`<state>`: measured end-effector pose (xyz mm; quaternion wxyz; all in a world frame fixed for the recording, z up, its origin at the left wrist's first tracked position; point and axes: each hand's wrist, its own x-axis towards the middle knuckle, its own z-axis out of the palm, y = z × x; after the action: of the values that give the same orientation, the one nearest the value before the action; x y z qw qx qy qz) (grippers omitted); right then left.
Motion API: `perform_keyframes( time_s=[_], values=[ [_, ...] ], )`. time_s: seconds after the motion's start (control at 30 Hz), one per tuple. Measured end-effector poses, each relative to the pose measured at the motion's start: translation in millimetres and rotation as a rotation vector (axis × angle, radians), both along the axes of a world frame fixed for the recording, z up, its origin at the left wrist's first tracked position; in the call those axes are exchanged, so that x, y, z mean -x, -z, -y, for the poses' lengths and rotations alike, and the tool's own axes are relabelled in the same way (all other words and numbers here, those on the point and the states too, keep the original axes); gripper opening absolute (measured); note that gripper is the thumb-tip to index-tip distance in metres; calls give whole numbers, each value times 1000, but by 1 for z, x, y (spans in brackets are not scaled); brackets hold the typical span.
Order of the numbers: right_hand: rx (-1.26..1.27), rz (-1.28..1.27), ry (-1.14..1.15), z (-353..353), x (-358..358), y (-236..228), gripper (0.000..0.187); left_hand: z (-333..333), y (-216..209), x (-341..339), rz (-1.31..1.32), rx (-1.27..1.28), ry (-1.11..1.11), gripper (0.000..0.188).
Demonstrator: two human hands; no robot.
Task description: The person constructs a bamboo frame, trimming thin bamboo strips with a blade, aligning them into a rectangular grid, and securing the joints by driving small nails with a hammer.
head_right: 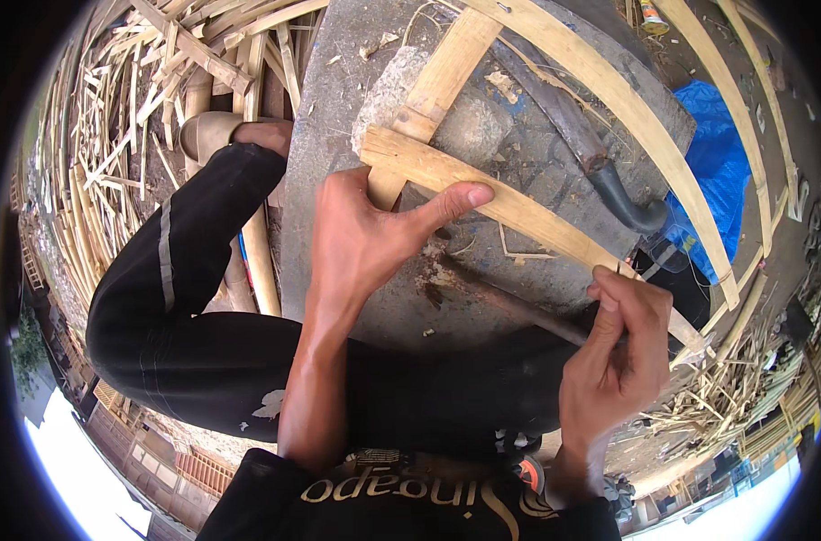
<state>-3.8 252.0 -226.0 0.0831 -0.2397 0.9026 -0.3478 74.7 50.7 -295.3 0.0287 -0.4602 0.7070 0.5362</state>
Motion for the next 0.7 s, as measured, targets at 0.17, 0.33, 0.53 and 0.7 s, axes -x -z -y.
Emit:
perform_keyframes(
  time_s=[0.17, 0.33, 0.53, 0.7],
  values=[
    [-117, -19, 45, -18, 33, 38, 15, 2, -12, 1, 45, 102, 56, 57],
    [-34, -151, 40, -33, 16, 59, 16, 4, -2, -4, 59, 17, 84, 57],
    [139, -405, -57, -34, 12, 58, 19, 6, -13, -2, 60, -34, 99, 57],
    [137, -482, -158, -46, 1, 48, 31, 3, -1, -9, -229, -49, 48, 64]
  ],
)
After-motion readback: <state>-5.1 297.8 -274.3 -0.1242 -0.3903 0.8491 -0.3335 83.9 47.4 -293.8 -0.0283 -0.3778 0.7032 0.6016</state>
